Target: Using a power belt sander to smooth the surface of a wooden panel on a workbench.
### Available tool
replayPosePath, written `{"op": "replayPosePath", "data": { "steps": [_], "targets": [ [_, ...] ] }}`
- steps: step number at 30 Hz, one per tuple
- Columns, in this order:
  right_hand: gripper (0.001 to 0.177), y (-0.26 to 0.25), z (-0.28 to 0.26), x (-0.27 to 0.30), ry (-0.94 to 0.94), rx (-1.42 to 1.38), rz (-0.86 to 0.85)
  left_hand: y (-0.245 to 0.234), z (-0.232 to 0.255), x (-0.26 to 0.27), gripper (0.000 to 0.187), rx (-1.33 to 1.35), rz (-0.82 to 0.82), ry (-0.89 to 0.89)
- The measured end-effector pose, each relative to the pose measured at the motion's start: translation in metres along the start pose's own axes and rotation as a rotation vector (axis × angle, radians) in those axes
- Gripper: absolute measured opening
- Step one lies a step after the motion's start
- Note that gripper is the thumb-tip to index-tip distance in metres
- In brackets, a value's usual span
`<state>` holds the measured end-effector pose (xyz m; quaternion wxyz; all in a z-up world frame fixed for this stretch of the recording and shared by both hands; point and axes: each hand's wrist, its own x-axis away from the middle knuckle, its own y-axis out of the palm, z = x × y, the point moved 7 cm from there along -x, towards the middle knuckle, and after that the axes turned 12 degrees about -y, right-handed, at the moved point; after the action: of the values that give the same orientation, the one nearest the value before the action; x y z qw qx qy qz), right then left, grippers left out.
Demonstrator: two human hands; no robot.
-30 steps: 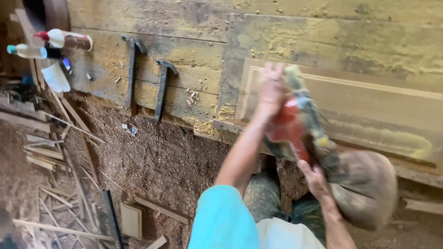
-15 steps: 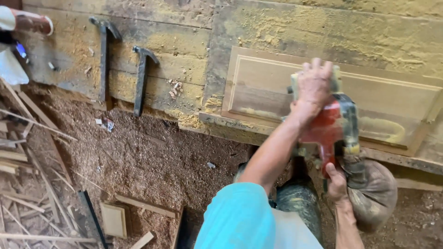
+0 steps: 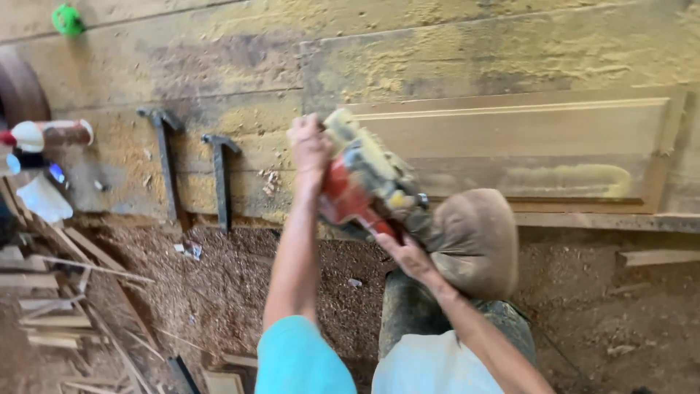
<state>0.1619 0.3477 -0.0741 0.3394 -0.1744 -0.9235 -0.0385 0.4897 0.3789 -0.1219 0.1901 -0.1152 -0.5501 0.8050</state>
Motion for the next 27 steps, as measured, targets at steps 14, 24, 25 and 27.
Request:
{"op": "replayPosePath", "data": {
  "steps": [14,24,25,27],
  "targets": [
    [0.077,-0.073,0.012,0.044,0.097,-0.026,-0.095,0.027,0.038,0.05,0.018,-0.067,-0.012,-0.114],
    [0.072,-0.241,0.083,0.106,-0.019,-0.178,0.305,0.132,0.31,0.095,0.02,-0.029,0.012,0.132],
    [0.074,-0.258,0.075,0.118,-0.047,-0.207,0.337,0.142,0.336,0.104,0.023,-0.048,0.004,0.158],
    [0.077,-0.292,0.074,0.139,-0.068,-0.245,0.394,0.16,0.386,0.123,0.026,-0.062,-0.017,0.208]
  ]
}}
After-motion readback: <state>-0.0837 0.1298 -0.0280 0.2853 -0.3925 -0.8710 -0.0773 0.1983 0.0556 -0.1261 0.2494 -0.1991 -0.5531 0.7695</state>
